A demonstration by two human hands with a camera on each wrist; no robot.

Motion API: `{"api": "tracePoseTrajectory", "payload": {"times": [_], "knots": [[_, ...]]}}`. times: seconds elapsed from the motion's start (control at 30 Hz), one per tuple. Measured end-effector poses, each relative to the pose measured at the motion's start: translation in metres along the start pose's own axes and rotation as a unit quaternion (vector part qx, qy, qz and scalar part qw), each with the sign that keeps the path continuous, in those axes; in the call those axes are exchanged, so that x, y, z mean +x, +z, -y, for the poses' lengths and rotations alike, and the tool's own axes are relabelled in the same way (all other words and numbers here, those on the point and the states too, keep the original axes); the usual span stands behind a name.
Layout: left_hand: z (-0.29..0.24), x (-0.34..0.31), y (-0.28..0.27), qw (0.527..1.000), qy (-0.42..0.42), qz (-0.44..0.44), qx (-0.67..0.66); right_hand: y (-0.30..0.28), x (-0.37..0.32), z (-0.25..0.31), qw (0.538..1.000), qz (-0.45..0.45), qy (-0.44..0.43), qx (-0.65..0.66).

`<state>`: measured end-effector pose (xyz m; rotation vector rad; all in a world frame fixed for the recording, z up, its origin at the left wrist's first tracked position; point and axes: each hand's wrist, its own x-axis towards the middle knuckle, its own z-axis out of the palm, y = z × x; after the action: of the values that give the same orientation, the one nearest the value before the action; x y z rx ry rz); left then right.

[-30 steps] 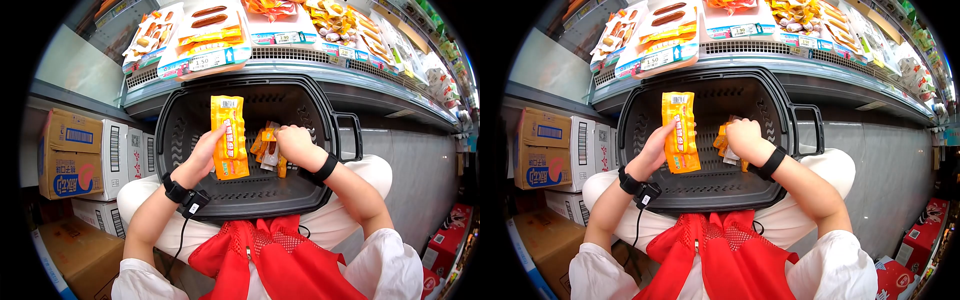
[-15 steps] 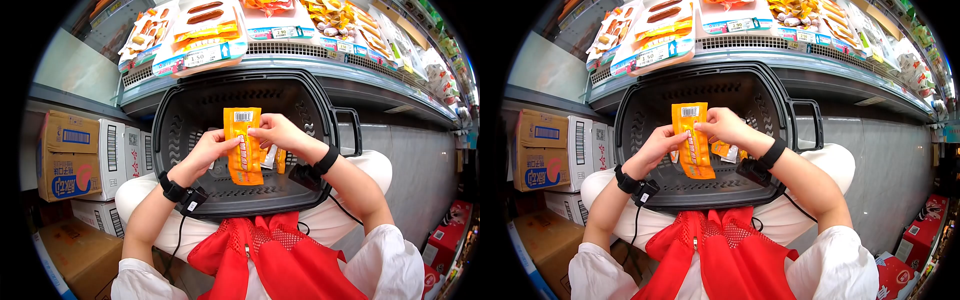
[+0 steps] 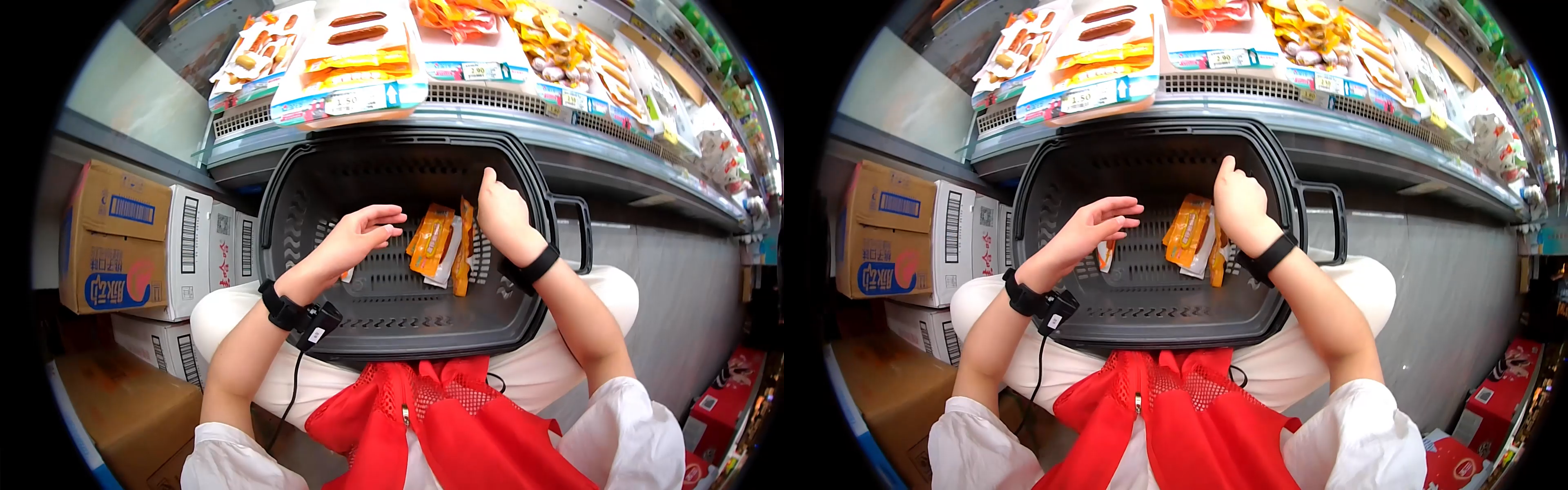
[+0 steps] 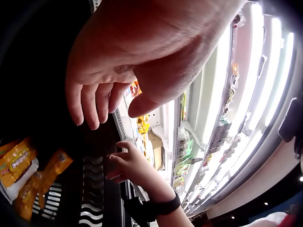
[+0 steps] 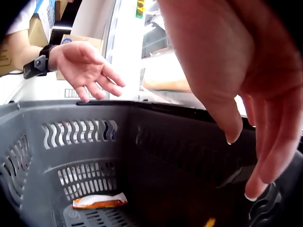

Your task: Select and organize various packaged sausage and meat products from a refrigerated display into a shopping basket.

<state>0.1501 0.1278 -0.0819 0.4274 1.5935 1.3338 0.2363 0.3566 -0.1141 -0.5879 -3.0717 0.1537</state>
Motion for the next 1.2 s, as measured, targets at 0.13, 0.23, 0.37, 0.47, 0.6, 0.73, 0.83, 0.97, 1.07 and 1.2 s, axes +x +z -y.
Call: {"api": "tracePoseTrajectory", "payload": {"times": [0.13,0.23,0.37,0.47,0.6,0.73,0.83,0.97,1.07,1.2], "knots": [[-0.023,-0.004,-0.017,0.991,0.124,-0.031,0.027,-0.019,0.002,0.003,0.992,0.012,0.006,0.129],[-0.046,-0.009,-0.038,0.983,0.161,-0.085,0.010,-0.035,0.006,0.009,0.968,-0.137,-0.055,0.201],[-0.065,-0.014,-0.061,0.966,0.198,-0.155,-0.054,-0.083,0.039,0.030,0.939,-0.123,-0.076,0.313],[-0.069,-0.011,-0.072,0.965,0.193,-0.167,-0.067,-0.112,0.086,0.055,0.950,-0.137,-0.175,0.218],[-0.060,0.007,-0.073,0.953,0.235,-0.192,-0.021,-0.117,0.159,0.100,0.934,-0.156,-0.288,0.145],[-0.051,0.006,-0.056,0.829,0.350,-0.262,0.348,-0.099,0.238,0.123,0.950,-0.023,-0.302,-0.076],[-0.028,0.001,-0.066,0.658,0.363,-0.142,0.644,-0.097,0.274,0.142,0.946,0.104,-0.239,-0.193],[-0.026,-0.011,-0.091,0.731,0.166,-0.105,0.653,-0.080,0.310,0.158,0.942,0.139,-0.235,-0.197],[-0.038,-0.012,-0.105,0.712,0.230,-0.209,0.629,-0.075,0.321,0.173,0.940,0.155,-0.243,-0.183],[-0.034,-0.010,-0.104,0.730,0.220,-0.189,0.619,-0.073,0.323,0.191,0.921,0.113,-0.287,-0.237]]}}
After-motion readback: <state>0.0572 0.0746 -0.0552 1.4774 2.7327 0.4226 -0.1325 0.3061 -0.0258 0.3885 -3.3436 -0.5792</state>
